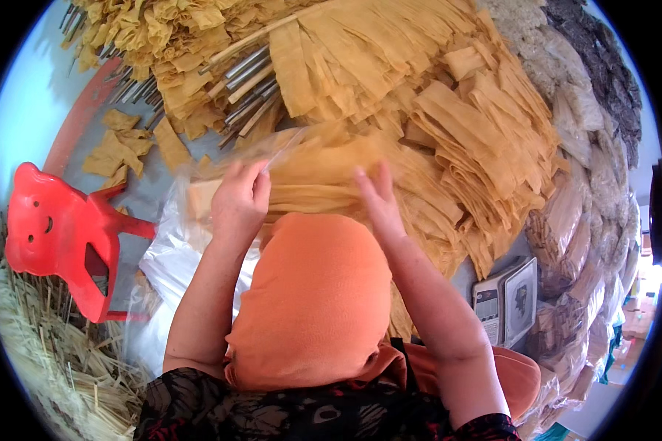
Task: The person sorts through dried bean curd sticks, places them into plastic bags, and weighs the bags on a digital scale.
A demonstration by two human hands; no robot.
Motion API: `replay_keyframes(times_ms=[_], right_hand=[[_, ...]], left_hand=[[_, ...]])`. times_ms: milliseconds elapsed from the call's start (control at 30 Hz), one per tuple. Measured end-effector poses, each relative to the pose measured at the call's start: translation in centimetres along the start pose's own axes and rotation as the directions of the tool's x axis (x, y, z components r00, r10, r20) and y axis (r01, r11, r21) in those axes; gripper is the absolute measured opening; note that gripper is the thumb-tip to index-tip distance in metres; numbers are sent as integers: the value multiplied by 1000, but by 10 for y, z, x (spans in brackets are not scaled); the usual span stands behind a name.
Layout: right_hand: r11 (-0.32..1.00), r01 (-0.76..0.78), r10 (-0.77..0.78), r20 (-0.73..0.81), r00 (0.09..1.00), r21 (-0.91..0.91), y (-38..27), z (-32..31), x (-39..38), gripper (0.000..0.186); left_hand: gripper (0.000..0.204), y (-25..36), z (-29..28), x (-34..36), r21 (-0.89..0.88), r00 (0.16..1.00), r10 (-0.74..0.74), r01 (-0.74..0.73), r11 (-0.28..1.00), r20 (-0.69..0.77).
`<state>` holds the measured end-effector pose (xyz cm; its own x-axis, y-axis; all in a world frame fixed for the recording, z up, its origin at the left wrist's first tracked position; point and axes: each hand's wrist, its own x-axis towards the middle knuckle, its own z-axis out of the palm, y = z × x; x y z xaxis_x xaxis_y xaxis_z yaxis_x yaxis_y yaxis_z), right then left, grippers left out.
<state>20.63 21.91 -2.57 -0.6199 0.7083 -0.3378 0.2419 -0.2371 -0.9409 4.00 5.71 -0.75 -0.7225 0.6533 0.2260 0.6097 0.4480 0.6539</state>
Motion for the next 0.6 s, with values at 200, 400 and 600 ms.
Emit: replay_keyframes(times_ms=[200,400,600], right_hand=[[997,-70,56,421,905,18,-38,22,-9,66],[985,-36,72,209,975,-171,-11,-84,-19,44],[989,-101,66,-289,955,-109,76,-204,-73,28]], left_hand=[[25,-2,9,17,-144,994,66,-78,986,-90],[35,-32,38,23,-142,961,-188,219,965,202],[30,59,-13,51,-165,914,-156,231,959,376]])
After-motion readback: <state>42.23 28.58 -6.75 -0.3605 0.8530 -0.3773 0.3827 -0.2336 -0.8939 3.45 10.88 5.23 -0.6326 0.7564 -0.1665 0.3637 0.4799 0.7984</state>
